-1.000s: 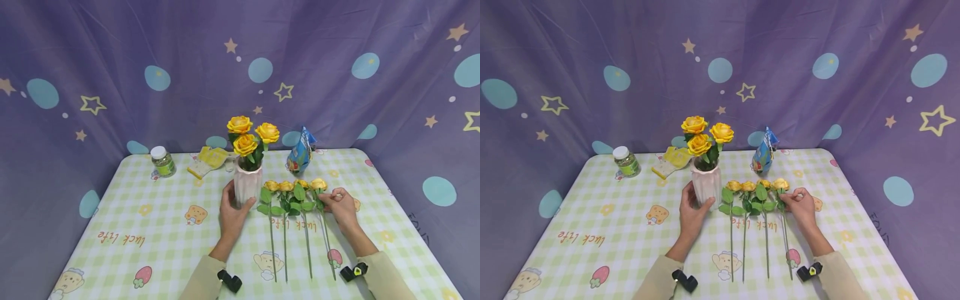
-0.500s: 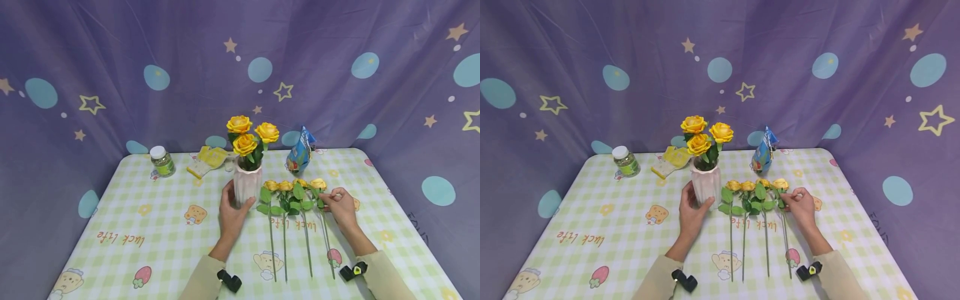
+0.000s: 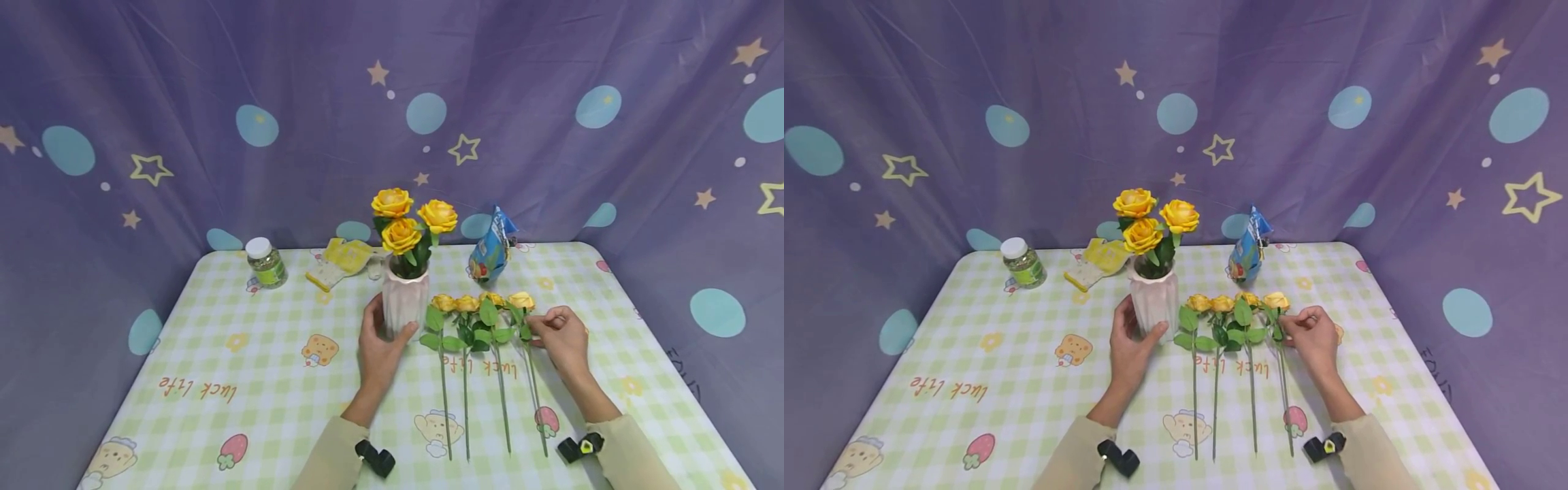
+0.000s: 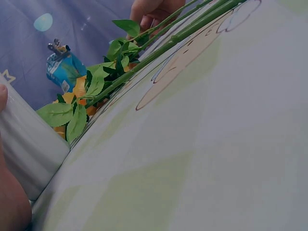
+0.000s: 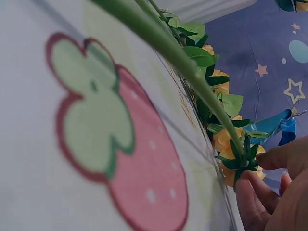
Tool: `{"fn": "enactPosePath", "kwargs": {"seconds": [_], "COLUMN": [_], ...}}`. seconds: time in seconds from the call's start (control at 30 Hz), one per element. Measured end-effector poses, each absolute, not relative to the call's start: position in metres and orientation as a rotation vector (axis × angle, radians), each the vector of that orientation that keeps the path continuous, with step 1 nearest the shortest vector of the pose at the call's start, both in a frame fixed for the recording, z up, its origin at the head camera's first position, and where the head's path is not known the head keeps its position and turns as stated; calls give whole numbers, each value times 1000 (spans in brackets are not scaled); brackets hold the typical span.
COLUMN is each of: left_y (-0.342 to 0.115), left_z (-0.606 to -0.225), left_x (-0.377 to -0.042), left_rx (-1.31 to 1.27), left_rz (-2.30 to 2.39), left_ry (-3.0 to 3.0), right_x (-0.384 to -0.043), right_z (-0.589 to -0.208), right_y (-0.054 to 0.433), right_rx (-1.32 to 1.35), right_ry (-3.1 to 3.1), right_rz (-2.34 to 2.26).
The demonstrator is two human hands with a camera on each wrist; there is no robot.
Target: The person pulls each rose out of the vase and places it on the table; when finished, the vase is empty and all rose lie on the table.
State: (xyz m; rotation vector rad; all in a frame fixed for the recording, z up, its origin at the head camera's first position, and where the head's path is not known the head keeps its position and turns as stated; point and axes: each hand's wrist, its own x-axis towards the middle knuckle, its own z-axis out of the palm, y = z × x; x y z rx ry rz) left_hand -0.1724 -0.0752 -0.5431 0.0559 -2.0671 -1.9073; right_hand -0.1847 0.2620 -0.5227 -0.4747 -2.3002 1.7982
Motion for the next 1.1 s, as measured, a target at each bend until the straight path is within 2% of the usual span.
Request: {"fn": "enactPosePath", "kwargs": {"seconds": [0.37,0.8,1.1], "left_y": [-75,-73,-75], "left_z": [-542,-540,-542], "left_x": [-172,-172,-172], "left_rx": [69,84,74], "left_rz": [-1906,-1939,-1911], "left_ry": [-2073,-2041,-2066], "right_x": [-177,-169,-164], "right_z": [-507,-483,-461], "right_y": [261,244,225], "right_rx": [-436,-40,88], "right_ry": [-2165,-1776,-1524], "right_rz": [1694,1818,1982]}}
